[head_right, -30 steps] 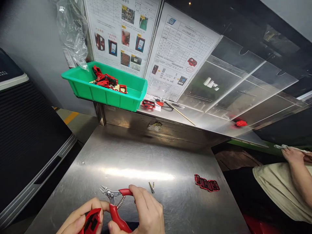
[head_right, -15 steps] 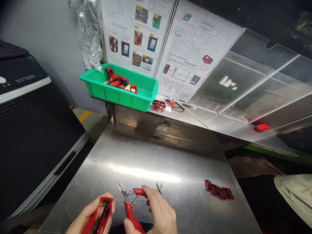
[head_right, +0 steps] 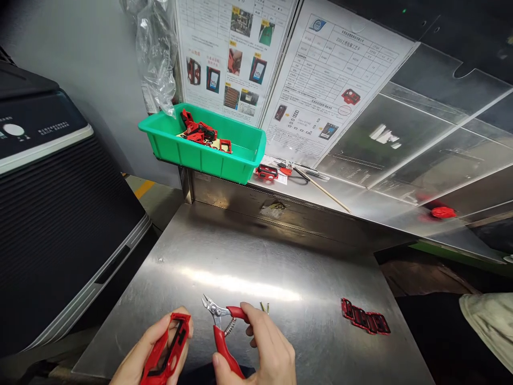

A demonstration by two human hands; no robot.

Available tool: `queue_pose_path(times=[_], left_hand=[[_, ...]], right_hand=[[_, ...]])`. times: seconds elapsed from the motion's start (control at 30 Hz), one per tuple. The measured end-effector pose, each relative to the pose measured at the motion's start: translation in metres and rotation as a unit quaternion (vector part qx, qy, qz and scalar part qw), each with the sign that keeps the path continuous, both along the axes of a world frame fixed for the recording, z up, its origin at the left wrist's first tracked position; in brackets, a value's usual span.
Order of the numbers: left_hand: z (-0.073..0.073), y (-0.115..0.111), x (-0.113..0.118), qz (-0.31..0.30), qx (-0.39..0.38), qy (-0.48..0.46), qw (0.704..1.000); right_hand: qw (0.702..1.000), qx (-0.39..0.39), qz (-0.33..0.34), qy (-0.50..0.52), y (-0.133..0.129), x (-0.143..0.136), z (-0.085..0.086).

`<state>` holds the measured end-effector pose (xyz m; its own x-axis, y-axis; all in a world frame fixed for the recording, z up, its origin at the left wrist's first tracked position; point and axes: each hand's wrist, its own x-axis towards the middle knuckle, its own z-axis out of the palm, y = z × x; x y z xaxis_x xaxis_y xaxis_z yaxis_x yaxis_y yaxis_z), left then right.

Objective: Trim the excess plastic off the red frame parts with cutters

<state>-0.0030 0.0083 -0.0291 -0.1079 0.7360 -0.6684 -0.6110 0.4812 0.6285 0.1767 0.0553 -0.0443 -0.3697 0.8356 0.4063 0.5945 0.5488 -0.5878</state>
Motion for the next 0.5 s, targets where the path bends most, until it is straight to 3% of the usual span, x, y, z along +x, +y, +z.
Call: queue_pose_path(times=[0.07,0.1,0.13,0.17,0.2,0.27,0.33,0.4,0.5], left_hand=[[-0.022,0.012,-0.010,-0.018,0.010,0.124,0.992],[-0.036,0.019,-0.018,-0.066,0.053,0.239,0.967],[-0.053,0.027,-0.026,-0.140,0.095,0.400,0.901],[-0.070,0.035,-0.035,-0.205,0.101,0.541,0.809],[-0.087,0.041,-0.043,-0.223,0.092,0.584,0.776],[-0.116,0.049,-0.057,-0.252,0.074,0.612,0.746],[-0.136,0.051,-0.066,-0.273,0.050,0.626,0.729],[-0.145,0.049,-0.070,-0.283,0.037,0.633,0.719],[-0.148,0.047,-0.070,-0.287,0.029,0.636,0.716]], right_hand=[[1.000,-0.015,-0.023,0.008,-0.001,0.001,-0.002],[0.999,-0.018,-0.029,0.011,-0.001,0.002,-0.002],[0.999,-0.019,-0.033,0.014,-0.001,0.002,-0.003],[0.999,-0.017,-0.036,0.017,-0.001,0.003,-0.004],[0.999,-0.015,-0.038,0.020,-0.001,0.004,-0.005],[0.999,-0.012,-0.041,0.025,-0.001,0.006,-0.007],[0.998,-0.010,-0.046,0.034,-0.002,0.007,-0.009],[0.998,-0.012,-0.050,0.045,-0.003,0.009,-0.010],[0.997,-0.022,-0.055,0.049,-0.004,0.011,-0.012]])
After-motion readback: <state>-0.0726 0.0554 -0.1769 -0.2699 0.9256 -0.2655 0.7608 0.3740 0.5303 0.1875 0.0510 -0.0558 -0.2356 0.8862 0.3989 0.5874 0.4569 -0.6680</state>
